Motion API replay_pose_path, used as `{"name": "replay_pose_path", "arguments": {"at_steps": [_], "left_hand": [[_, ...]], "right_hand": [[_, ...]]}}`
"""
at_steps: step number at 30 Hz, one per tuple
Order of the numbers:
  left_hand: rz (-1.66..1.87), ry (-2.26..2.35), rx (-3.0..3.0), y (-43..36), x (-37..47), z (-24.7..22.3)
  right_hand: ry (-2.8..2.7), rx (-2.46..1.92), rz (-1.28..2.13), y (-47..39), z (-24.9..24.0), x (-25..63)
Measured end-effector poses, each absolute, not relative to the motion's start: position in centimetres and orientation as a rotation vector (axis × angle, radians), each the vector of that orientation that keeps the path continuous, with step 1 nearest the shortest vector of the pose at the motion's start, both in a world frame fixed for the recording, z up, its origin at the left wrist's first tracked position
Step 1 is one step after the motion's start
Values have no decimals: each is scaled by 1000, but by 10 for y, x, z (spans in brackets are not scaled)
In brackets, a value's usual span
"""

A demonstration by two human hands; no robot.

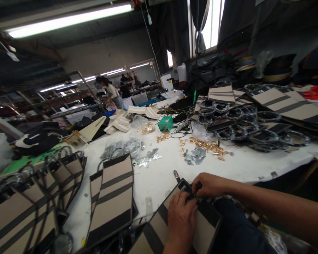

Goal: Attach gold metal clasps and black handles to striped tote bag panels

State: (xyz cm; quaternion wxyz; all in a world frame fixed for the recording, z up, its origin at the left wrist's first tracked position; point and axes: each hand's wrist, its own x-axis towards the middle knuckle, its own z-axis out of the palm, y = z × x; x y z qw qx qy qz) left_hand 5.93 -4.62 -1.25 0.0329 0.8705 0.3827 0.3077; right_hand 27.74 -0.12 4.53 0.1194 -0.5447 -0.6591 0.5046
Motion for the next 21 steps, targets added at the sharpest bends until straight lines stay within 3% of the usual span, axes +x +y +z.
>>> {"name": "replay_pose_path", "arguments": {"at_steps": [15, 21], "left_hand": [[692, 1196, 2559, -39, 63, -7], [655, 1201, 2528, -39, 63, -6]], "right_hand": [[-1636, -1637, 1543, -2, 54, 285], [-1844, -1621, 1539, -3, 56, 270]]}}
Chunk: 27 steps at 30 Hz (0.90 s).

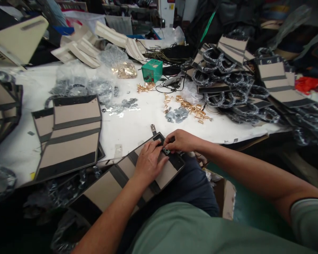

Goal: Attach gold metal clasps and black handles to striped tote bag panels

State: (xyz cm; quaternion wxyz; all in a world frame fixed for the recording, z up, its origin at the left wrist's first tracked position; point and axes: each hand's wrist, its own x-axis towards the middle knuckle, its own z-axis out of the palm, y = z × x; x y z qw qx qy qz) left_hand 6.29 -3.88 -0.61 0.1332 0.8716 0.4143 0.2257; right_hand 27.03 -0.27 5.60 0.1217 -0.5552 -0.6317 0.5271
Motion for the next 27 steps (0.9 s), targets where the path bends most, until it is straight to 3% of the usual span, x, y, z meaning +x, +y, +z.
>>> {"name": "replay_pose_path", "arguments": {"at_steps": [11, 17, 27], "left_hand": [[725, 1211, 2491, -40, 64, -11], [809, 1210, 2450, -44, 66, -9], [896, 1331, 2383, -50, 79, -9]], "right_hand": [[-2102, -1844, 1194, -8, 50, 257], [-2240, -1805, 845, -11, 44, 256], [-2191, -1676, 948, -13, 31, 265]]}}
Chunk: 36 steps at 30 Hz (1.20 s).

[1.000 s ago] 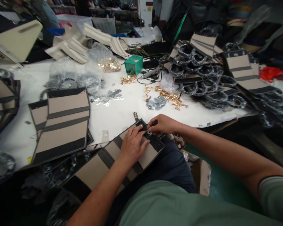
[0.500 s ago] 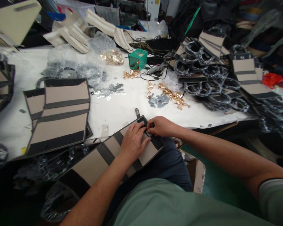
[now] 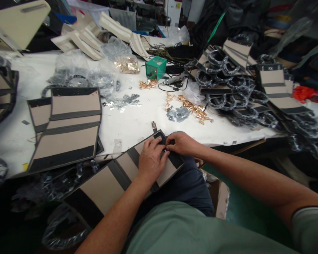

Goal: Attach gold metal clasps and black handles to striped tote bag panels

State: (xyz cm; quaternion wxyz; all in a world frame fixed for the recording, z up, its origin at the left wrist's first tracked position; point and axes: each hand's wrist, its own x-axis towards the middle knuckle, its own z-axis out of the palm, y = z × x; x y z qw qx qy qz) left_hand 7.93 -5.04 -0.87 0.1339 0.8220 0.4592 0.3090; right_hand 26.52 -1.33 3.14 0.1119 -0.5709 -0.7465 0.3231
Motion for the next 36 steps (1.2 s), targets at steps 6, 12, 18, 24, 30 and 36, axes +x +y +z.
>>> {"name": "replay_pose_path", "arguments": {"at_steps": [6, 12, 18, 24, 30, 36], "left_hand": [[817, 1321, 2440, -47, 78, -4], [718, 1391, 2420, -44, 79, 3], [721, 1391, 2410, -44, 81, 2], [810, 1372, 2352, -43, 83, -3], [969, 1350, 2279, -44, 82, -11], [971, 1322, 2313, -44, 80, -13]], "right_hand": [[-1748, -1544, 1012, -15, 64, 274], [-1022, -1006, 1024, -6, 73, 258], [-687, -900, 1084, 5, 38, 246], [-645, -915, 1121, 6, 35, 252], [-772, -862, 1074, -3, 36, 247], [-872, -902, 1098, -6, 37, 242]]}}
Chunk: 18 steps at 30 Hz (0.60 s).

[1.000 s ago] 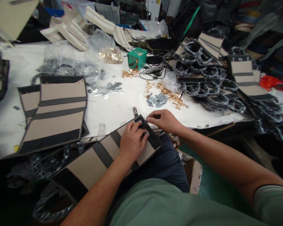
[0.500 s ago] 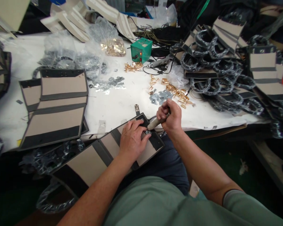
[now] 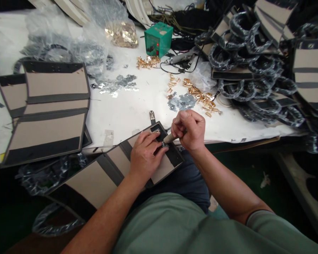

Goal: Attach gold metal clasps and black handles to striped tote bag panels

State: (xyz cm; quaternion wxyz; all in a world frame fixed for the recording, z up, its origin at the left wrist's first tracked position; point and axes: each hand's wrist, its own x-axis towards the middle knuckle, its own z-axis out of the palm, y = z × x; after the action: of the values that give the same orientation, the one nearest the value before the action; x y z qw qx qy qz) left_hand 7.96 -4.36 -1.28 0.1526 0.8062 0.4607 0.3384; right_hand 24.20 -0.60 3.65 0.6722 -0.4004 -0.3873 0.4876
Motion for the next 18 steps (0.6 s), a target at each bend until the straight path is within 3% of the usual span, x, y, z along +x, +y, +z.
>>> {"name": "replay_pose_path", "arguments": {"at_steps": [9, 18], "left_hand": [[931, 1319, 2289, -43, 79, -11], [700, 1387, 2404, -40, 83, 5]], "right_hand": [[-1166, -987, 1127, -7, 52, 234], [-656, -982, 1156, 17, 31, 255]]}}
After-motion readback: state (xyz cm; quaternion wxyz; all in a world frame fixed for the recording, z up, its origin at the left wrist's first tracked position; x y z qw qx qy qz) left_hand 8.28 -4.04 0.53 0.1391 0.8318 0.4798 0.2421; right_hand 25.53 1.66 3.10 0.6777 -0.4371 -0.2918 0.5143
